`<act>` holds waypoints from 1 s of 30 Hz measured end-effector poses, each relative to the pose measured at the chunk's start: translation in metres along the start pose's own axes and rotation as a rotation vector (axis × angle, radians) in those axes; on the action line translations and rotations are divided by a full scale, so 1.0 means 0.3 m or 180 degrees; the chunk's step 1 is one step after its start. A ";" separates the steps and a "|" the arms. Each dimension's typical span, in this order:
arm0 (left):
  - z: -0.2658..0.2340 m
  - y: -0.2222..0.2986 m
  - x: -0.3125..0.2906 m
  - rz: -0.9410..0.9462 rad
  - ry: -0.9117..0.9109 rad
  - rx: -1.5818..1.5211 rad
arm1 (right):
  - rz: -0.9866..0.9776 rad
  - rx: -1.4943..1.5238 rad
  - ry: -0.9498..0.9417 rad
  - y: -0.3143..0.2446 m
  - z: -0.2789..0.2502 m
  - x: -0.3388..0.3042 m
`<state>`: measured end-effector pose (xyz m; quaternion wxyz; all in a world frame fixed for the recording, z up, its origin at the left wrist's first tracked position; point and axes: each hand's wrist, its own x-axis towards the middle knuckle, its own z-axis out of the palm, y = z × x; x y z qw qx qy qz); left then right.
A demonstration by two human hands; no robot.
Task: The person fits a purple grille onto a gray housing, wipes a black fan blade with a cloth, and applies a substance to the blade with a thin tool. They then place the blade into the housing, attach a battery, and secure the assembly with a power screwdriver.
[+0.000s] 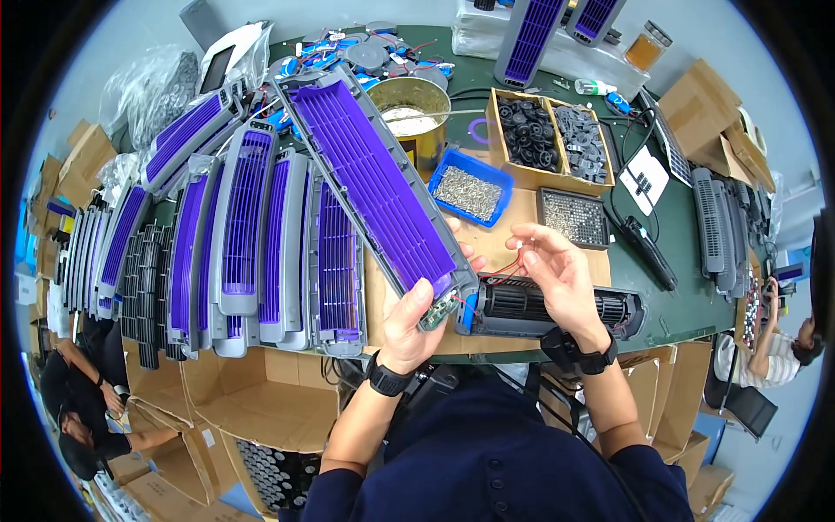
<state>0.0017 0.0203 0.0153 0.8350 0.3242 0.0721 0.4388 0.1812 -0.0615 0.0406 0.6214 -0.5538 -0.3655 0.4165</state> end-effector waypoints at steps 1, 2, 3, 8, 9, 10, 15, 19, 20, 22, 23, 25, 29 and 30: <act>0.004 -0.001 0.001 0.0001 0.0007 0.0001 | 0.0050 0.0002 -0.0119 0.000 -0.010 -0.005; 0.006 -0.002 0.001 0.0042 0.0053 0.0112 | 0.0100 0.0004 -0.0238 0.001 -0.014 -0.010; 0.011 -0.006 0.003 0.0079 0.0095 0.0224 | 0.0103 0.0006 -0.0238 0.004 -0.015 -0.014; 0.022 -0.036 0.022 0.0324 0.0108 0.0336 | -0.0178 -0.0274 -0.0186 0.016 0.003 -0.025; 0.022 -0.039 0.024 0.0380 0.0071 0.0592 | -0.0166 -0.0258 -0.0194 0.011 0.016 -0.026; 0.028 -0.039 0.026 0.0392 0.0091 0.0692 | -0.0325 -0.0411 -0.0236 0.000 0.030 -0.028; 0.027 -0.069 0.028 0.0521 0.0109 0.0828 | -0.0417 -0.0441 -0.0732 -0.012 0.081 -0.038; 0.024 -0.081 0.021 0.0447 0.0084 0.0447 | -0.0495 -0.0696 -0.0836 -0.030 0.101 -0.041; 0.023 -0.081 0.020 0.0439 0.0088 0.0474 | -0.0488 -0.0687 -0.0840 -0.030 0.102 -0.039; 0.020 -0.078 0.019 0.0460 0.0096 0.0485 | -0.0756 -0.1027 -0.0740 -0.033 0.104 -0.036; 0.019 -0.076 0.019 0.0488 0.0097 0.0489 | -0.0750 -0.1018 -0.0742 -0.037 0.106 -0.037; 0.024 -0.069 0.021 0.0488 0.0076 0.0516 | -0.1087 -0.1501 -0.0619 -0.043 0.109 -0.038; 0.025 -0.073 0.015 0.0449 0.0097 0.0450 | -0.1578 -0.1844 -0.0412 -0.027 0.121 -0.045; 0.026 -0.071 0.014 0.0451 0.0104 0.0450 | -0.1783 -0.1998 -0.0406 -0.026 0.123 -0.044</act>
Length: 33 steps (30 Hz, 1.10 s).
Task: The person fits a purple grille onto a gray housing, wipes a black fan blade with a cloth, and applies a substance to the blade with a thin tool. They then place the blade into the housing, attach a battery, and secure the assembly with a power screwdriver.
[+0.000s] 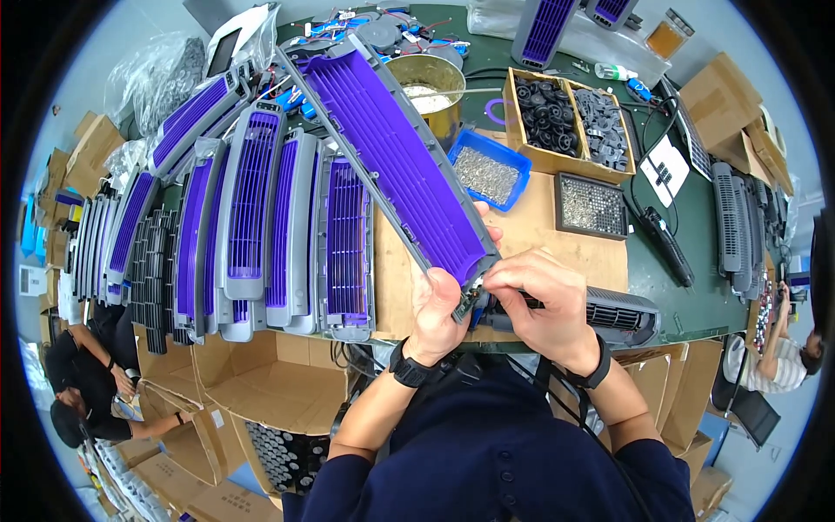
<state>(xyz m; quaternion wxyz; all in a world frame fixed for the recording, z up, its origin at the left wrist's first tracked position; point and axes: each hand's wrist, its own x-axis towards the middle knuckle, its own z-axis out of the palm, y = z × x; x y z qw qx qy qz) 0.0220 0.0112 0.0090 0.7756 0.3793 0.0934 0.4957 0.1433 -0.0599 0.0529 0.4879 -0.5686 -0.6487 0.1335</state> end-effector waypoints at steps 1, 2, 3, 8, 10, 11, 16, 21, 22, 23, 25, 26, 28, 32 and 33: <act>0.001 0.004 -0.001 -0.0063 0.0008 -0.0015 | -0.0189 -0.0172 0.0021 0.000 0.002 0.000; 0.003 0.007 -0.002 -0.0125 0.0015 -0.0030 | -0.0189 -0.0169 0.0013 0.000 0.002 0.001; 0.003 0.009 -0.004 -0.0119 0.0026 -0.0028 | -0.0319 -0.0186 0.0031 0.000 0.003 0.003; 0.007 0.010 -0.009 -0.0220 0.0087 -0.0145 | -0.0659 -0.0407 0.0005 -0.002 0.005 -0.002; 0.003 0.010 -0.012 -0.0233 0.0074 -0.0151 | -0.0722 -0.0448 -0.0203 -0.005 0.001 -0.008; 0.002 0.010 -0.013 -0.0254 0.0054 -0.0157 | -0.0726 -0.0445 -0.0209 -0.007 0.002 -0.006; 0.001 0.006 -0.016 -0.0101 -0.0094 0.0131 | -0.0779 -0.0462 -0.0338 -0.010 0.009 0.002; 0.023 0.011 -0.019 -0.0135 0.0066 0.0358 | -0.0952 -0.0610 -0.0195 0.012 0.025 -0.007; 0.021 0.009 -0.021 -0.0124 0.0044 0.0362 | -0.0961 -0.0636 -0.0132 0.015 0.027 -0.014; 0.020 0.008 -0.021 -0.0112 0.0020 0.0364 | -0.0963 -0.0644 -0.0131 0.012 0.024 -0.014; 0.017 0.009 -0.018 -0.0126 0.0031 0.0250 | -0.0444 -0.0150 0.0111 0.008 0.020 -0.014; 0.015 0.010 -0.016 -0.0146 0.0041 0.0135 | -0.0130 -0.0009 0.0124 0.014 0.013 -0.036; -0.001 0.012 -0.015 -0.0101 0.0055 -0.0042 | 0.0266 -0.0106 0.0097 -0.007 -0.026 -0.022; -0.015 0.009 -0.014 -0.0012 0.0063 -0.0255 | 0.1485 -0.0004 -0.0427 -0.015 -0.117 -0.053; -0.013 0.007 -0.013 -0.0015 0.0067 -0.0262 | 0.1860 -0.0131 -0.0738 -0.019 -0.138 -0.060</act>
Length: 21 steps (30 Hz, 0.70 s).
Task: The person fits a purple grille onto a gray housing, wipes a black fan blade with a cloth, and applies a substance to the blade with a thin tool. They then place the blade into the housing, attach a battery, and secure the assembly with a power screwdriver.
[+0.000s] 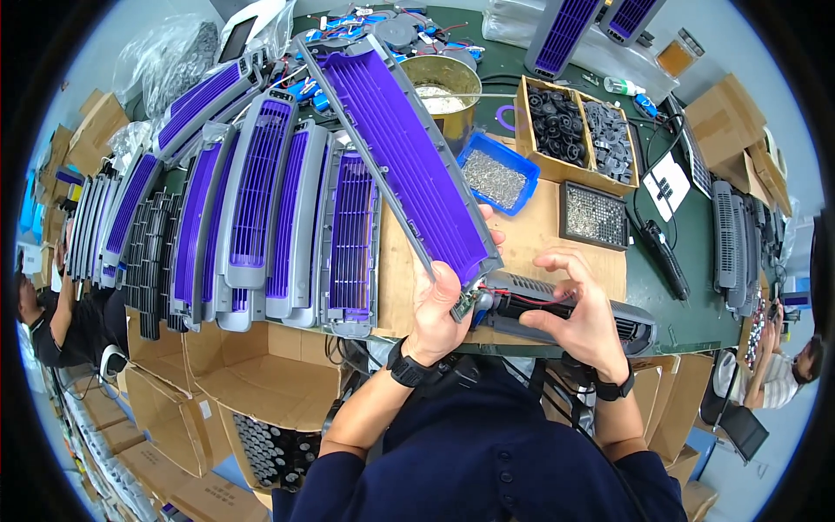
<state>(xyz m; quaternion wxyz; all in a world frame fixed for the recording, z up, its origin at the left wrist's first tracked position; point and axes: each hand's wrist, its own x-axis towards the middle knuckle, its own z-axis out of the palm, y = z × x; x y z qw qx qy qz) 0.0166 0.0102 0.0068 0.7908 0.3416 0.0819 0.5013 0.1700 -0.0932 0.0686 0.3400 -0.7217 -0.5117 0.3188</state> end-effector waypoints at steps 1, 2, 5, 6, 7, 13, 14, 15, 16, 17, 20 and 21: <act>0.002 0.000 -0.001 -0.0006 -0.0010 -0.0005 | -0.0188 0.0020 0.0228 0.024 -0.001 -0.010; 0.004 0.001 -0.004 -0.0022 0.0017 0.0173 | -0.0184 0.0018 0.0240 0.030 -0.014 -0.019; 0.001 0.002 -0.006 0.0001 0.0097 0.0353 | -0.0214 -0.0371 0.0438 0.022 -0.052 -0.032; 0.000 0.000 -0.007 0.0019 0.0144 0.0341 | -0.0206 -0.0371 0.0457 0.034 -0.050 -0.033; -0.002 -0.004 -0.004 0.0046 0.0111 0.0362 | -0.0084 -0.0218 0.0317 0.054 -0.043 -0.029; 0.015 0.002 -0.005 0.0098 0.0181 0.0379 | -0.0797 0.0527 0.0191 0.035 0.029 -0.003; 0.013 0.002 -0.006 0.0130 0.0213 0.0368 | -0.0797 0.0534 0.0200 0.031 0.038 -0.004; 0.009 0.002 -0.007 0.0132 0.0214 0.0377 | -0.0668 0.0893 0.0046 0.026 0.049 -0.007; 0.003 0.002 -0.009 0.0132 0.0209 0.0365 | -0.0537 0.1250 -0.0109 0.024 0.056 -0.011; 0.000 0.003 -0.010 0.0133 0.0204 0.0352 | -0.0456 0.1493 -0.0213 0.028 0.060 -0.013; 0.013 0.010 -0.011 0.0045 0.0216 0.0080 | -0.0401 0.1780 -0.0072 0.034 0.070 -0.018; 0.014 0.012 -0.012 0.0049 0.0221 0.0083 | -0.0403 0.1782 -0.0078 0.032 0.073 -0.016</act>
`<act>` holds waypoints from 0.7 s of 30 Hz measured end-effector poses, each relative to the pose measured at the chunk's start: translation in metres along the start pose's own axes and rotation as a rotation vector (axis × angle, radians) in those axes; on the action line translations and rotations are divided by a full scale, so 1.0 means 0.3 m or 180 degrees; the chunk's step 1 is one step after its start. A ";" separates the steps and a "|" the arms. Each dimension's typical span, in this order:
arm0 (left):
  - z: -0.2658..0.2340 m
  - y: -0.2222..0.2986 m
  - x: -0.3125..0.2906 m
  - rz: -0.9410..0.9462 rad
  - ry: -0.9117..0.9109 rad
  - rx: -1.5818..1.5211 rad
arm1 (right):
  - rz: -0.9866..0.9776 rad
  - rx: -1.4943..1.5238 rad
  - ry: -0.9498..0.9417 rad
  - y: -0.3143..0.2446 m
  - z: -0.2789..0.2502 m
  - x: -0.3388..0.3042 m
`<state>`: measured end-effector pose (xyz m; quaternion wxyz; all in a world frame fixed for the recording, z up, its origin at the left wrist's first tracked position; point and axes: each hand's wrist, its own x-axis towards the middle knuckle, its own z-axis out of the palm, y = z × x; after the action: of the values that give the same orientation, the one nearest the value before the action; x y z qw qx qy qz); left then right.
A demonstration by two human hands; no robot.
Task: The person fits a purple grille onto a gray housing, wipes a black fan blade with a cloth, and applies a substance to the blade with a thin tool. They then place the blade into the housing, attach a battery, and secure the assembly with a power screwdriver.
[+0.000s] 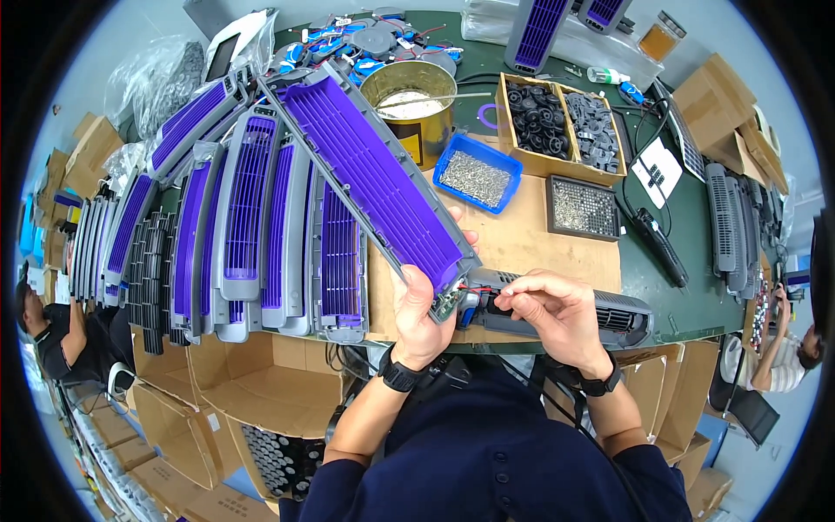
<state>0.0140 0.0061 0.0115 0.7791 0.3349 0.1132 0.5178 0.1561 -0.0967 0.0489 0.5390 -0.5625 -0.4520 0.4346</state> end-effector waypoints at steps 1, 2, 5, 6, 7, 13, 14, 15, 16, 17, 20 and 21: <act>0.001 0.001 -0.001 -0.0005 0.0011 -0.0001 | -0.0064 0.0115 0.0042 -0.001 0.003 0.003; 0.002 0.002 -0.002 -0.0010 0.0021 -0.0002 | -0.0128 0.0230 0.0085 -0.003 0.006 0.006; -0.002 -0.006 -0.004 0.0025 0.0055 0.0296 | -0.0148 0.0184 0.0098 -0.018 0.013 0.020; -0.001 -0.005 -0.005 0.0029 0.0056 0.0298 | -0.0149 0.0185 0.0094 -0.021 0.018 0.021; 0.001 -0.003 -0.006 0.0024 0.0074 0.0306 | -0.0052 0.0299 0.0068 -0.025 0.023 0.022; -0.007 -0.004 -0.006 -0.0006 0.0028 0.0330 | -0.0252 0.0005 -0.0132 -0.035 0.036 0.042; -0.006 -0.002 -0.005 -0.0010 -0.0021 0.0376 | -0.0371 -0.0273 -0.0161 -0.035 0.039 0.045; -0.002 -0.002 -0.005 -0.0016 -0.0014 0.0380 | -0.0364 -0.0267 -0.0163 -0.044 0.047 0.047; 0.005 -0.003 -0.005 -0.0007 0.0048 0.0393 | -0.0495 -0.0631 -0.0095 -0.058 0.060 0.050; 0.006 -0.002 -0.005 0.0001 0.0109 0.0407 | -0.0625 -0.0995 -0.0027 -0.065 0.075 0.054; -0.006 -0.005 -0.006 0.0046 0.0049 0.0540 | -0.0882 -0.1186 0.0195 -0.064 0.109 0.063; -0.007 -0.005 -0.006 0.0044 0.0053 0.0540 | -0.0939 -0.1315 0.0267 -0.064 0.117 0.063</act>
<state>0.0130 0.0050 0.0086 0.7434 0.3961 0.1608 0.5144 0.1250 -0.0705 0.0667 0.4885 -0.6061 -0.5855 0.2260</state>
